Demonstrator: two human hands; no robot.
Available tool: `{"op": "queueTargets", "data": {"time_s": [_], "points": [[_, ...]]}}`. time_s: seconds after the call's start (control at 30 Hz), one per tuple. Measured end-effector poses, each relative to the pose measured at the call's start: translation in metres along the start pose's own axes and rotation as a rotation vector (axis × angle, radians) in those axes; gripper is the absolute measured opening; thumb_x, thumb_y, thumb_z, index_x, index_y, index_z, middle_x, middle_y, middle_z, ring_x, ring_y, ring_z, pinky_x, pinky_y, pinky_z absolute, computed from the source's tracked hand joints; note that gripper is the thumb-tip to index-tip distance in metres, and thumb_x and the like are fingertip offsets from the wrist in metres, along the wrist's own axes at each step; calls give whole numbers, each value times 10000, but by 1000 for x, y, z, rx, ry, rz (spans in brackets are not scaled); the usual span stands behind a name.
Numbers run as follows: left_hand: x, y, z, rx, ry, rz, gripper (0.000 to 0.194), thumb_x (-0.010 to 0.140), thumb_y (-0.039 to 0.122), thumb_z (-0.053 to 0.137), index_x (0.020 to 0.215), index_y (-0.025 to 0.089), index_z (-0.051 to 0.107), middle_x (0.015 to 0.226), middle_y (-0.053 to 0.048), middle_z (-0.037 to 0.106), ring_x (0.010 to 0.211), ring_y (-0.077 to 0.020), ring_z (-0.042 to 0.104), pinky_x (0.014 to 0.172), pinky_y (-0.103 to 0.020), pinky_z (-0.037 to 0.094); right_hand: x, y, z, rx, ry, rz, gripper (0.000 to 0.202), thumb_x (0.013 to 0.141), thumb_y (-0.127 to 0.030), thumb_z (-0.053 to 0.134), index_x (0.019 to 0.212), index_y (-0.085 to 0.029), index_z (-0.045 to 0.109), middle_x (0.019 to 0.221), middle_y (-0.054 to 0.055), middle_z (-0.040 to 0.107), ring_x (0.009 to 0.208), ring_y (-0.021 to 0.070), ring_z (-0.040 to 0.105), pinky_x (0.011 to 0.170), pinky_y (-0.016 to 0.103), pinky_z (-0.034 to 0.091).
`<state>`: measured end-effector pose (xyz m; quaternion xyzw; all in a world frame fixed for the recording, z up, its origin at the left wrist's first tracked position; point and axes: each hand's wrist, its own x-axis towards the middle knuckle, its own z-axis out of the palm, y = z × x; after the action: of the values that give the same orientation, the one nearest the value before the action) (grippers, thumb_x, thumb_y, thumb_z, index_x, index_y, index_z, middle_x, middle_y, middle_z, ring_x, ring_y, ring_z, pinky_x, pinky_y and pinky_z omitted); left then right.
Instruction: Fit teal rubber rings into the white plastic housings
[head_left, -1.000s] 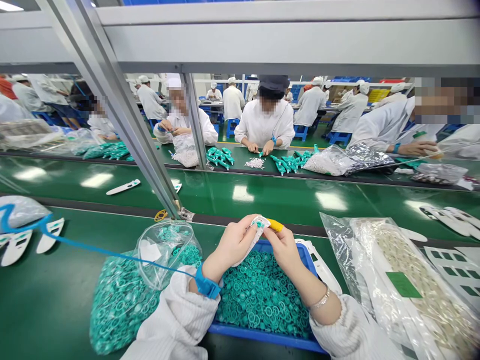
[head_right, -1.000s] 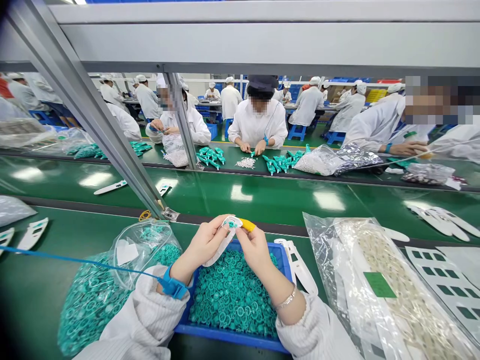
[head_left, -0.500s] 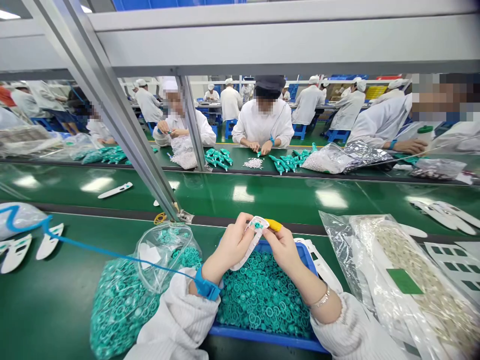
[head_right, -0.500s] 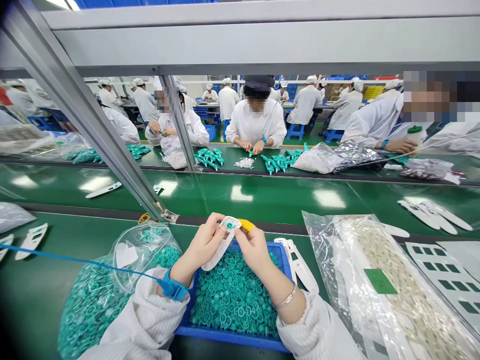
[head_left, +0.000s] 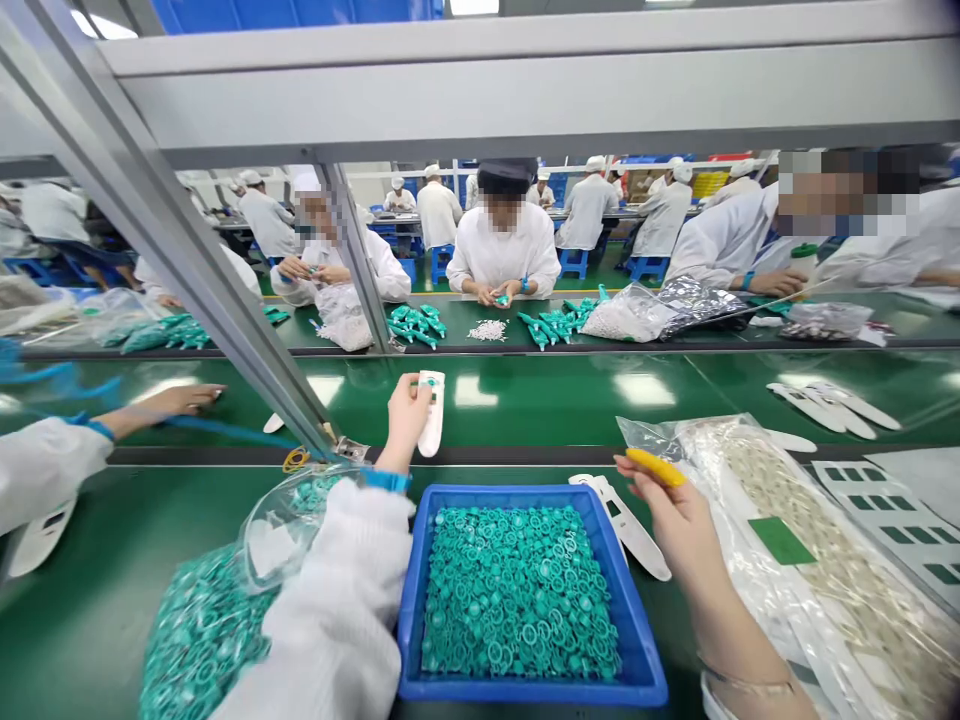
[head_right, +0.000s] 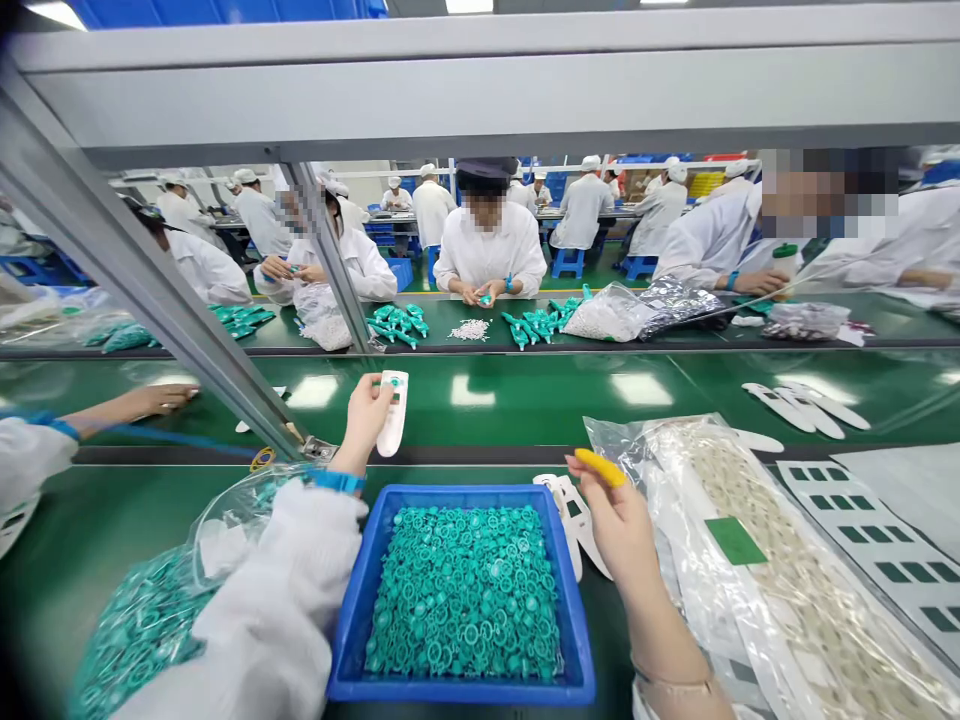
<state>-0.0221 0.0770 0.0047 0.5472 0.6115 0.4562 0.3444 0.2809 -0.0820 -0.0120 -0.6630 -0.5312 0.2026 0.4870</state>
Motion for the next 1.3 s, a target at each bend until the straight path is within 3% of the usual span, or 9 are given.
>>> {"op": "queueTargets", "data": {"time_s": [0.17, 0.33, 0.47, 0.57, 0.67, 0.73, 0.87, 1.03, 1.3], "points": [[56, -28, 19, 161, 39, -144, 298, 867, 306, 525, 1112, 137, 540, 1102, -83, 568, 942, -188, 577, 801, -393, 495, -22, 41, -19, -297, -114, 19, 345, 705, -379, 546, 936, -156, 671, 1050, 143, 661, 1005, 314, 588, 926, 488, 403], [59, -37, 20, 210, 103, -221, 338, 861, 303, 534, 1161, 149, 518, 1183, -96, 529, 1029, -220, 545, 852, -428, 471, -31, 37, -6, -480, -160, 32, 383, 764, -413, 478, 1001, -163, 645, 1057, 126, 636, 1003, 291, 575, 856, 430, 434], [56, -15, 7, 115, 129, -172, 355, 859, 308, 535, 1175, 148, 508, 1212, -102, 513, 1057, -232, 530, 876, -454, 454, -24, 36, 11, -579, -164, 106, 290, 726, -465, 532, 759, -200, 647, 766, 103, 664, 701, 269, 631, 571, 348, 445], [29, 6, -11, -25, 111, -47, 338, 874, 299, 495, 1180, 155, 501, 1253, -113, 507, 1133, -213, 498, 925, -378, 426, -12, 36, 12, -582, -162, 134, 279, 715, -455, 528, 647, -198, 614, 565, 77, 632, 495, 234, 593, 453, 305, 387], [-27, 19, -25, -158, 49, 56, 353, 897, 372, 395, 1173, 184, 509, 1234, -96, 550, 1107, -181, 542, 891, -286, 438, 5, 15, 8, -523, -142, 60, 327, 737, -399, 486, 863, -145, 649, 618, 90, 662, 555, 256, 619, 507, 333, 423], [-67, 27, -25, -249, -158, 71, 403, 863, 445, 431, 1139, 176, 551, 1178, -107, 594, 1026, -203, 598, 842, -302, 464, 14, -17, 13, -462, -136, -39, 440, 779, -385, 439, 1086, -107, 589, 767, 119, 687, 668, 273, 638, 604, 376, 451], [-109, 38, -14, -459, -654, 80, 585, 778, 374, 602, 1306, 210, 411, 1304, -118, 500, 1093, -214, 554, 899, -322, 437, 10, -92, 60, -307, -320, -315, 373, 792, -357, 496, 1102, -176, 597, 929, 96, 678, 769, 239, 631, 695, 361, 475], [-89, 31, -17, -609, -317, 5, 403, 756, 324, 606, 1105, 143, 517, 838, -37, 647, 748, -149, 629, 676, -245, 494, -18, -125, 114, -141, -587, -533, 343, 820, -232, 491, 1155, -206, 557, 998, 44, 659, 856, 161, 625, 719, 268, 502], [-64, 26, -39, -799, -27, -43, 260, 772, 223, 511, 1018, 150, 469, 817, -37, 663, 646, -147, 638, 651, -280, 483, -30, -80, 123, -398, -888, -622, 31, 654, -141, 645, 663, -170, 652, 647, 38, 636, 571, 181, 595, 523, 265, 435]]}}
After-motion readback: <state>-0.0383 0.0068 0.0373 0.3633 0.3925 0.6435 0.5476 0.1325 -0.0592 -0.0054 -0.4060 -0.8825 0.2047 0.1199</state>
